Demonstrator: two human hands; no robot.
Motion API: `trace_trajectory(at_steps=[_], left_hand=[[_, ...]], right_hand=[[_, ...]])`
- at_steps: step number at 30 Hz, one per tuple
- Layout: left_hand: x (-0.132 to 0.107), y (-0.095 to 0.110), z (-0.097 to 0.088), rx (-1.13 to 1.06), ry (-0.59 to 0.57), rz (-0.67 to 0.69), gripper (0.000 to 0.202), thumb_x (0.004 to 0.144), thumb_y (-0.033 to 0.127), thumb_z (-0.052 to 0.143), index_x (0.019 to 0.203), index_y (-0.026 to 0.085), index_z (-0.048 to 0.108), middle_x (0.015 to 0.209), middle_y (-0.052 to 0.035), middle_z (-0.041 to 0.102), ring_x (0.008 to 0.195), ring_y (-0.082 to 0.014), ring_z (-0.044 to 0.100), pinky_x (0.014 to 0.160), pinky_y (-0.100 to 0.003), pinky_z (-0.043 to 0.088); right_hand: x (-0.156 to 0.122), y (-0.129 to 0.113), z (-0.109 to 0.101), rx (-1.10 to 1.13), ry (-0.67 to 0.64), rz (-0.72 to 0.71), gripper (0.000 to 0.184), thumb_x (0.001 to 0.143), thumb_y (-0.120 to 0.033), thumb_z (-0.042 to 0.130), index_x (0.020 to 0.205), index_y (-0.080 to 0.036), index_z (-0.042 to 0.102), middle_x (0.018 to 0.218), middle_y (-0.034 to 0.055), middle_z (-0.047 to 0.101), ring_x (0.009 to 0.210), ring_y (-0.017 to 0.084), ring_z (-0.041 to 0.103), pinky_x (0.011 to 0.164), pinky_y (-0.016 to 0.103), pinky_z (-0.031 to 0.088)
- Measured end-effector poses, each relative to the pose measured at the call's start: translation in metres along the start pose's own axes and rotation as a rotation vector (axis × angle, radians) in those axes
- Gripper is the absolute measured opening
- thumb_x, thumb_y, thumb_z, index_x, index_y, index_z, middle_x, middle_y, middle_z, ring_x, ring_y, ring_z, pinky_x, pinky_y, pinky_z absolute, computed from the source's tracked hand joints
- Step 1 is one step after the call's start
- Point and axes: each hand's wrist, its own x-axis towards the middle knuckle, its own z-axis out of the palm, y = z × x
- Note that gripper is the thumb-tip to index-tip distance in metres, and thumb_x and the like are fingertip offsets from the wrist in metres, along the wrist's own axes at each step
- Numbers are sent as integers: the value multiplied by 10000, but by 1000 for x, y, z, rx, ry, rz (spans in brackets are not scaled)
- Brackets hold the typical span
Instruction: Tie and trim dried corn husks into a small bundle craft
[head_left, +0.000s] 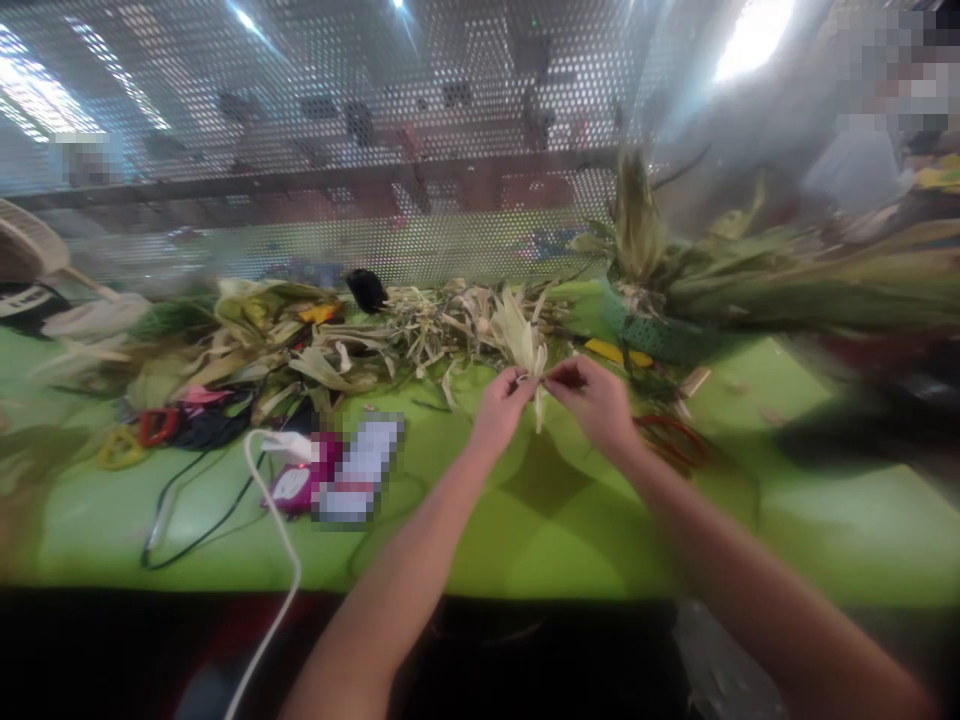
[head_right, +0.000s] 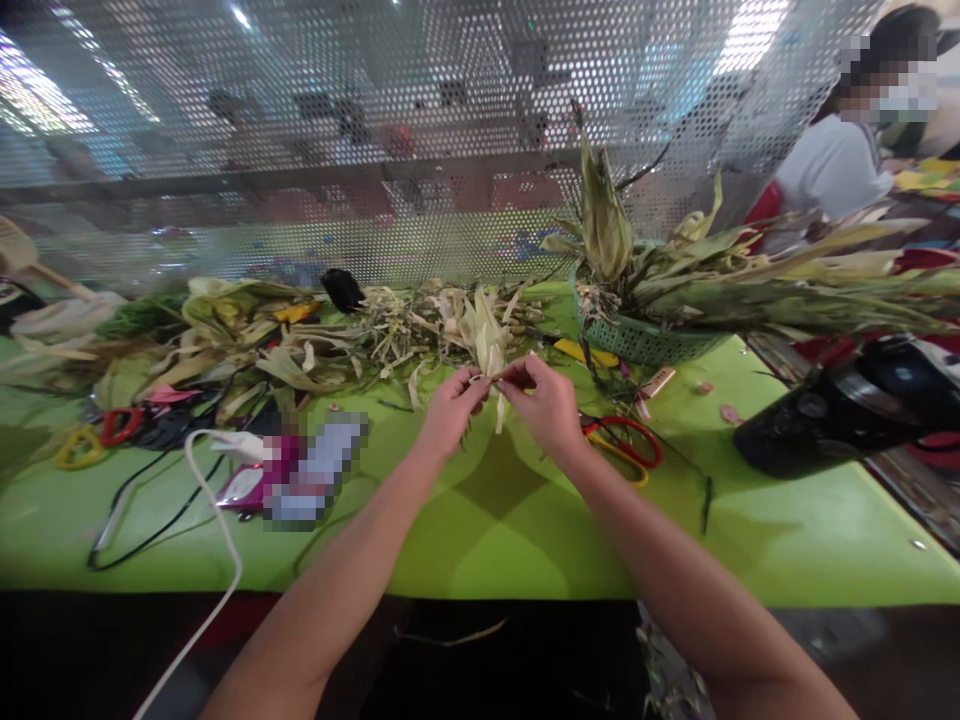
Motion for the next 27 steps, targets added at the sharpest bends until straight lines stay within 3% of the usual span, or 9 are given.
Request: trace_trajectory(at_steps=[5, 9, 12, 17, 22, 27], left_hand=[[-1, 1, 1, -71, 27, -49, 220, 812, 389, 635, 828, 176, 585, 613, 49, 421, 535, -70, 361, 513, -212, 253], [1, 2, 0, -133, 67, -74, 199, 788, 349, 653, 773, 169, 568, 599, 52, 399, 512, -59, 346, 500, -213, 230], [3, 2, -2, -133, 83, -88, 181, 779, 325, 652, 754, 166, 569, 594, 53, 386, 508, -60, 338, 498, -215, 221], [1, 2, -4, 56, 61, -35, 144, 803, 309, 613, 759, 172, 607, 582, 48, 401, 526, -78, 330, 512, -226, 213], [-1, 5, -3, 238, 15, 37, 96, 787, 255, 613, 751, 173, 649, 631, 23, 532, 596, -108, 418, 574, -228, 279], [-1, 3, -1, 362, -48, 112, 90, 791, 223, 600, 789, 175, 676, 723, -10, 609, 680, -138, 500, 659, -241, 346]], right_hand=[[-4, 2, 8, 58, -49, 42, 72, 756, -246, 708, 801, -191, 723, 774, 27, 731, 702, 164, 650, 696, 305, 514], [0, 9, 8, 263, -117, 231, 150, 734, -308, 736, 816, -182, 732, 756, 36, 732, 683, 160, 654, 639, 282, 506], [4, 11, 6, 324, -63, 269, 168, 740, -342, 738, 816, -192, 737, 760, 32, 728, 677, 148, 644, 623, 267, 498], [2, 5, 3, 149, 71, 59, 97, 754, -299, 731, 783, -206, 732, 755, 20, 708, 665, 155, 612, 633, 289, 493], [-1, 1, 0, -123, 25, -222, 87, 819, -284, 692, 766, -217, 711, 811, 40, 691, 715, 173, 618, 658, 303, 497], [1, 6, -2, -147, -5, -260, 83, 848, -276, 666, 798, -218, 700, 822, 47, 672, 746, 177, 617, 676, 313, 505]])
